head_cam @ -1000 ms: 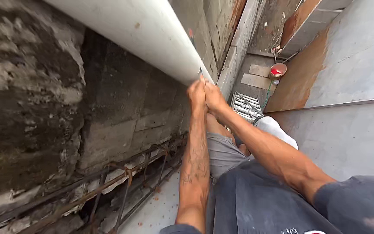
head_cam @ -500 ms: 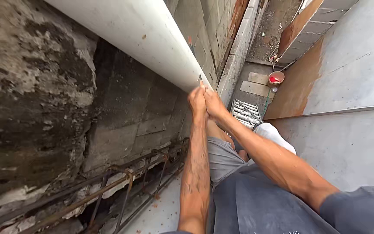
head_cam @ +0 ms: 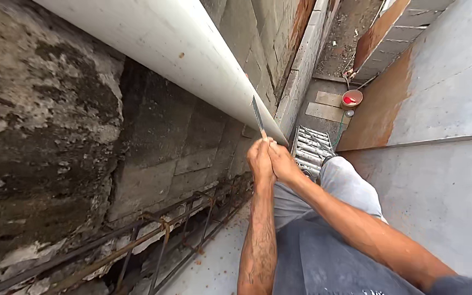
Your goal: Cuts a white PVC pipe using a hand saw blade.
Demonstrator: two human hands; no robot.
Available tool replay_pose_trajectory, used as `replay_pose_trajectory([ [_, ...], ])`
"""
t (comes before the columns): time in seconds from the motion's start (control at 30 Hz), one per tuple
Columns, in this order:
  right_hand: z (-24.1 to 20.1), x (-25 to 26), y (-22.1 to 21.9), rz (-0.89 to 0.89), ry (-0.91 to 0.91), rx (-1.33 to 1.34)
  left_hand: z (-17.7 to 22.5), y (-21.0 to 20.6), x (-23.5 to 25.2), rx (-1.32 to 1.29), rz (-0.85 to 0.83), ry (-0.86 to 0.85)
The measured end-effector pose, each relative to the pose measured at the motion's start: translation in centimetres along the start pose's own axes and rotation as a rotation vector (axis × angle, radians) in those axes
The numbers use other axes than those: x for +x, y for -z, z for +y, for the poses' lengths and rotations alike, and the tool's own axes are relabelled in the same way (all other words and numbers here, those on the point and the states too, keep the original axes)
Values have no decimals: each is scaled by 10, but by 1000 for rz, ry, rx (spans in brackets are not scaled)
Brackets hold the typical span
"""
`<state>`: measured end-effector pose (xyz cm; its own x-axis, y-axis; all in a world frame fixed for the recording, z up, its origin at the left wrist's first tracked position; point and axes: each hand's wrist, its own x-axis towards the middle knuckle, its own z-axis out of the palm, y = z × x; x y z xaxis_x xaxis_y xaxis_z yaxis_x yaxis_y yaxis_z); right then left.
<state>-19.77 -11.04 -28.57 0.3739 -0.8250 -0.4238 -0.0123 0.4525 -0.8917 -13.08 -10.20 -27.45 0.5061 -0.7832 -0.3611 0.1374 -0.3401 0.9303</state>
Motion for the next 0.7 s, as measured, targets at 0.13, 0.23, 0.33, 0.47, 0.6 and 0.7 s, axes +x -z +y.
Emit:
replay_pose_trajectory([
  [0.13, -19, 51, -2, 37, 19, -11, 18, -13, 52, 62, 7, -22],
  [0.23, -28, 76, -10, 67, 20, 110, 31, -20, 76, 107, 33, -30],
  [0.33, -4, 27, -6, 50, 21, 17, 10, -2, 25, 121, -23, -34],
  [0.47, -7, 22, 0, 32, 0, -68, 2, -6, 24, 25, 11, 11],
  [0.6, -35, 83, -9, 67, 15, 66, 36, -23, 82, 90, 43, -16],
  [0.7, -16, 40, -4, 22, -26, 88, 23, -9, 37, 171, -28, -47],
])
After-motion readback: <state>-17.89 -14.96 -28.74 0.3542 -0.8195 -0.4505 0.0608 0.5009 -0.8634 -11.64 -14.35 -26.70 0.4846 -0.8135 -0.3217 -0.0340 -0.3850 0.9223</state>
